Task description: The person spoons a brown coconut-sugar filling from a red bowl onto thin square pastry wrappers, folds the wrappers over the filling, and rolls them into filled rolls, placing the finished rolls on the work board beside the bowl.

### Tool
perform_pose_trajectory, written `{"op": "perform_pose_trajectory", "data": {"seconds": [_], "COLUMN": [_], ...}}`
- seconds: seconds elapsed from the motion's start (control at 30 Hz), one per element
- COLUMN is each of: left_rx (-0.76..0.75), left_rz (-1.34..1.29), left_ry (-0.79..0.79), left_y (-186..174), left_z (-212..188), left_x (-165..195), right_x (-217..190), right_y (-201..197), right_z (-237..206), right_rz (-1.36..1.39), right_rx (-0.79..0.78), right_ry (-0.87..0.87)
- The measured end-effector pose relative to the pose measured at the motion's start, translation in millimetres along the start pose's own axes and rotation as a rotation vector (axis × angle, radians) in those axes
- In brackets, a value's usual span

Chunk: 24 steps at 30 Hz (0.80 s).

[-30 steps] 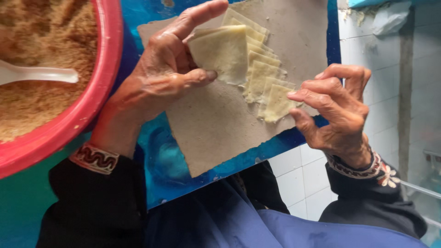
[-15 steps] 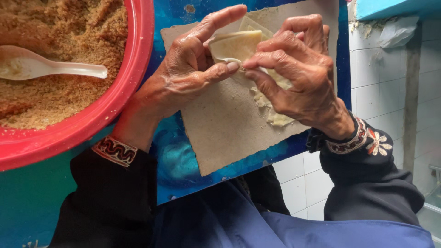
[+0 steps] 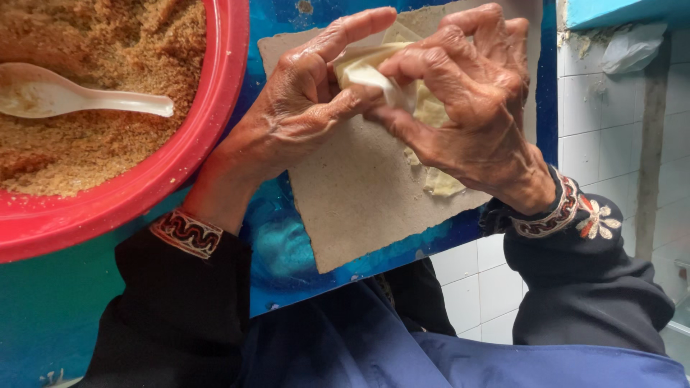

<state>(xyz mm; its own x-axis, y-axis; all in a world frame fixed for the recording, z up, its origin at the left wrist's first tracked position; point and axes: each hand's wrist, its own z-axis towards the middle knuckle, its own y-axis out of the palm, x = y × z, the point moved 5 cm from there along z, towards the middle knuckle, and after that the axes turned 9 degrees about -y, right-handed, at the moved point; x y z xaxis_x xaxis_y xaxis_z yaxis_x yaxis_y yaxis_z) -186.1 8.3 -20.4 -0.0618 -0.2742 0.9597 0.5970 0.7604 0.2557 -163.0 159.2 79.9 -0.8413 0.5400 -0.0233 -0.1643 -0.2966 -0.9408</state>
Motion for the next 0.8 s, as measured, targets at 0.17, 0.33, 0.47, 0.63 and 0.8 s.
{"op": "perform_pose_trajectory", "data": {"seconds": [0.17,0.33,0.47,0.63,0.8], "left_rx": [0.097,0.077,0.063,0.053,0.049], "left_rz": [0.131,0.111,0.082,-0.029,-0.033], "left_ry": [0.008,-0.065,-0.062,-0.141,-0.129], "left_y": [-1,1,0,1,2], "left_z": [0,-1,-2,-2,-2], "left_x": [6,7,10,11,14], "right_x": [24,48,58,53,39], "right_y": [0,-8,-19,-27,-37], "right_z": [-13,-46,-70,-91,-95], "right_rz": [0.351,1.047,1.340,1.219,0.999], "right_rx": [0.065,0.291,0.470,0.457,0.344], "right_ry": [0.248,0.646,0.818,0.898,0.815]}}
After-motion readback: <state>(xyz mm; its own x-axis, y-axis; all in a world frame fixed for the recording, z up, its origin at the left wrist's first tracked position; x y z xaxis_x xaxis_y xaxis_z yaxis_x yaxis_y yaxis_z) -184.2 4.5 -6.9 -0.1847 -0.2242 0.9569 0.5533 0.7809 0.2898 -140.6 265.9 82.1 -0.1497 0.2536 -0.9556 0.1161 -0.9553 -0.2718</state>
